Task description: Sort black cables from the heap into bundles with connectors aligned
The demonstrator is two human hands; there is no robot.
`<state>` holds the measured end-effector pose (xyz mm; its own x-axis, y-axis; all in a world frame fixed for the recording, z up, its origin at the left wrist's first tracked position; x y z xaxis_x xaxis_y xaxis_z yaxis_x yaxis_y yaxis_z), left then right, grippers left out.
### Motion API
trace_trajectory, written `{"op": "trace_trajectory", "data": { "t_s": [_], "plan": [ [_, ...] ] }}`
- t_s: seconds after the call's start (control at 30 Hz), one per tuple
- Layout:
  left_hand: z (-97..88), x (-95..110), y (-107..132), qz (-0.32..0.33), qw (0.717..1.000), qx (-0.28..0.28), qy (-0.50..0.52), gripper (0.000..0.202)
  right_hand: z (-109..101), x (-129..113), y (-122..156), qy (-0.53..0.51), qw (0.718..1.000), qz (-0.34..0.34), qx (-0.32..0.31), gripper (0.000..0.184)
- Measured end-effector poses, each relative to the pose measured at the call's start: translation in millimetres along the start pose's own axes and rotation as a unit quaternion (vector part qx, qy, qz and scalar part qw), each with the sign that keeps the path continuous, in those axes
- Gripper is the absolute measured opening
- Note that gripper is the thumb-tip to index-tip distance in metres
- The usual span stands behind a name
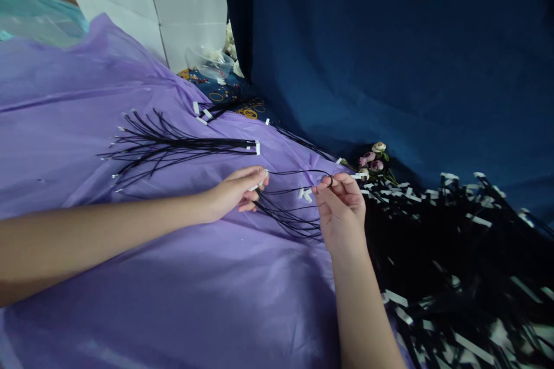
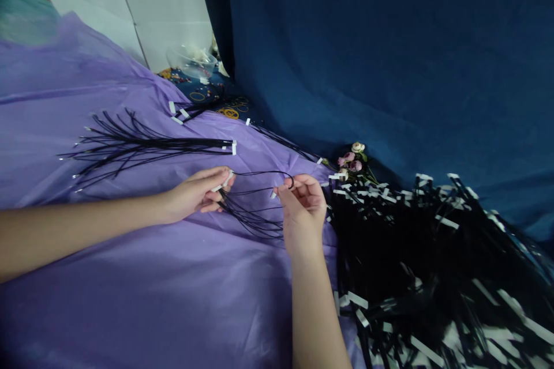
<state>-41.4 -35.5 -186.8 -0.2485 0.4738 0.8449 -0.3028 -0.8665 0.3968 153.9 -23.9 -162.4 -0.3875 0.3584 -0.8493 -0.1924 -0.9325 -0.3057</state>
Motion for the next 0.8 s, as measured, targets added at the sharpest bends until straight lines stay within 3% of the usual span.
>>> {"op": "trace_trajectory", "data": {
  "t_s": [0.13, 0.37, 0.47, 0.5, 0.57, 0.63, 0.73, 0.8],
  "plan": [
    [-0.7, 3, 1, -0.018, 0.998, 0.028, 0.054, 0.028, 3, -7, 2, 0.009, 0.999, 0.027, -0.037, 0.033],
    [-5.9, 4, -3, -0.075, 0.985, 0.077, 0.135, 0.023, 7, -1, 12, 0.07, 0.994, 0.02, -0.077, 0.054],
    [-6.8, 5, -4, -0.1, 0.978, 0.086, 0.164, 0.023, 7, 1, 16, 0.16, 0.982, -0.059, -0.077, 0.053],
    [-6.9, 6, -4, -0.105, 0.976, 0.088, 0.171, 0.023, 7, -1, 17, 0.204, 0.969, -0.116, -0.076, 0.048],
    [-6.8, 6, -4, -0.112, 0.973, 0.088, 0.18, 0.022, 8, -7, 19, 0.297, 0.917, -0.243, -0.108, 0.032],
    [-6.9, 5, -3, -0.116, 0.973, 0.08, 0.183, 0.022, 12, -13, 22, 0.364, 0.851, -0.323, -0.198, 0.016],
    [-6.6, 3, -3, -0.107, 0.977, 0.056, 0.177, 0.022, 18, -14, 27, 0.387, 0.795, -0.317, -0.343, 0.01],
    [-5.6, 1, -2, -0.101, 0.98, 0.041, 0.169, 0.022, 20, -9, 30, 0.392, 0.781, -0.3, -0.381, 0.007]
  ]
}}
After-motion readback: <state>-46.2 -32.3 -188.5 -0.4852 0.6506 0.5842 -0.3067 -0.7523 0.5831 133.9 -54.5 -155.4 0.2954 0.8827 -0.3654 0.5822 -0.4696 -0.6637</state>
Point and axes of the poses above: each hand's wrist, its own y-axis away from the middle knuckle, its own z-axis out of the palm, x = y × z, the point moved 1 cm from there along -y, towards the middle knuckle, and after that the axes turned 13 degrees about -z, right-handed, at the moved point
